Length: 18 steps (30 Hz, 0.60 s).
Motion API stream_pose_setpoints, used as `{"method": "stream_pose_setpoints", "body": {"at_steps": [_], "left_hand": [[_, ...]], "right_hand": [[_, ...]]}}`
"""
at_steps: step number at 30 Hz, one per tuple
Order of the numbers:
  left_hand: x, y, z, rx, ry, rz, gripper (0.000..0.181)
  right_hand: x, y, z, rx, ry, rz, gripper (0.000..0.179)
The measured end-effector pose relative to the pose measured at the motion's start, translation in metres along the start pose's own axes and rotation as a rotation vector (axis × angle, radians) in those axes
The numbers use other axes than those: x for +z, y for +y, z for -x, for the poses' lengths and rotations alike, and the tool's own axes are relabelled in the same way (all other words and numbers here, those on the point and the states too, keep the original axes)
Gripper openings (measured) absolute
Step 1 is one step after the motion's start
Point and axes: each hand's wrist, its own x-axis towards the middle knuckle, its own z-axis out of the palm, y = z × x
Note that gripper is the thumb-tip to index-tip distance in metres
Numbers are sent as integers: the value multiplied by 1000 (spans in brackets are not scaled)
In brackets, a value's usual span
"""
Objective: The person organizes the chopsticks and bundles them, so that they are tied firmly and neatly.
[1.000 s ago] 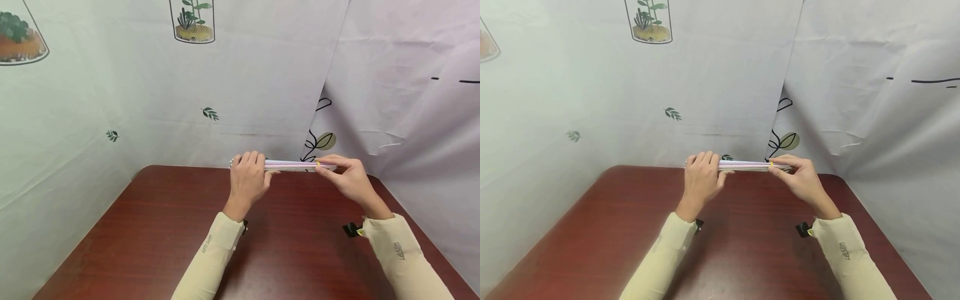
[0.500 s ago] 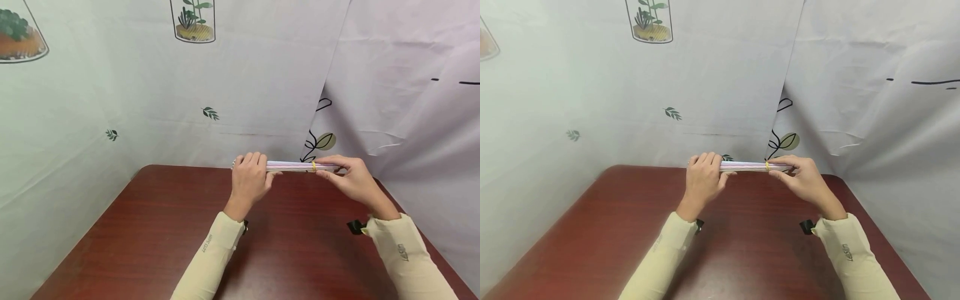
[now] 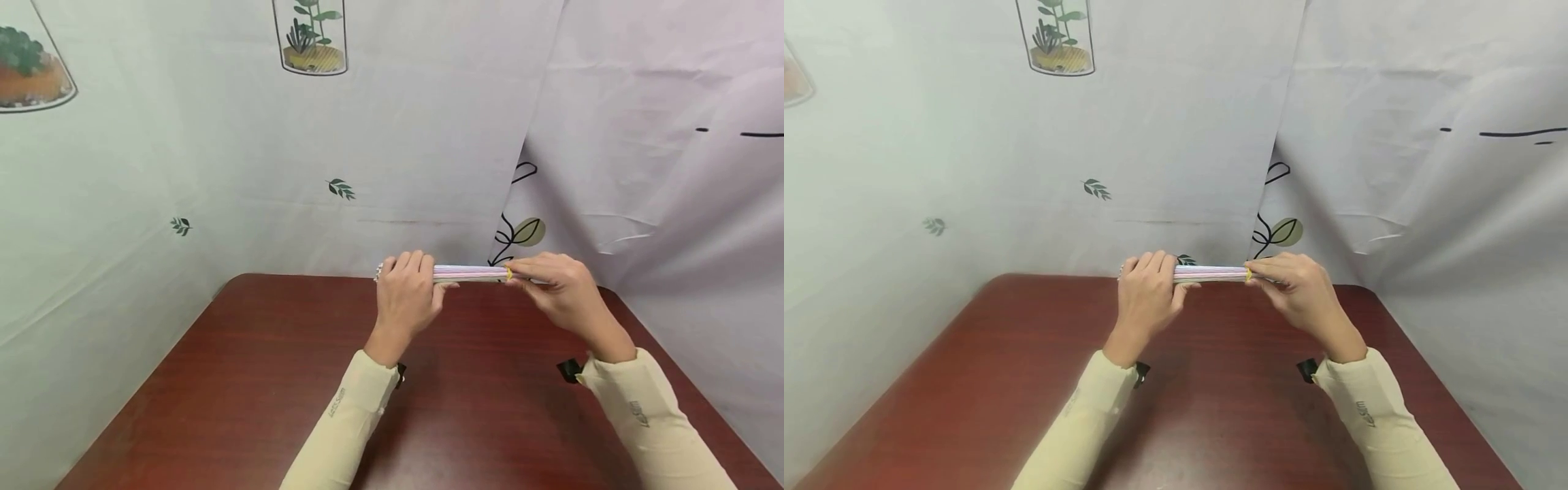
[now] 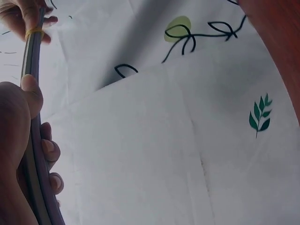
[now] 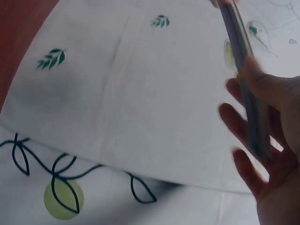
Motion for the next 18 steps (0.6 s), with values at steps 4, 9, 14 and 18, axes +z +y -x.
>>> {"method": "stream_pose_setpoints", "body": {"at_steps": [4, 9, 14, 18], "left_hand": [[-1, 3, 0, 32, -3, 4, 42], [-2, 2, 1, 17, -42, -6, 48], [-4, 0, 0, 25, -46, -30, 44], [-4, 6, 0, 49, -39, -45, 37]], "right_hand": [[4, -7, -2, 14, -27, 52, 50], [-2, -4, -1, 78, -91, -6, 53], [-9, 4, 1, 72, -60, -35, 50], [2, -3, -2, 31, -89, 27, 52]]}}
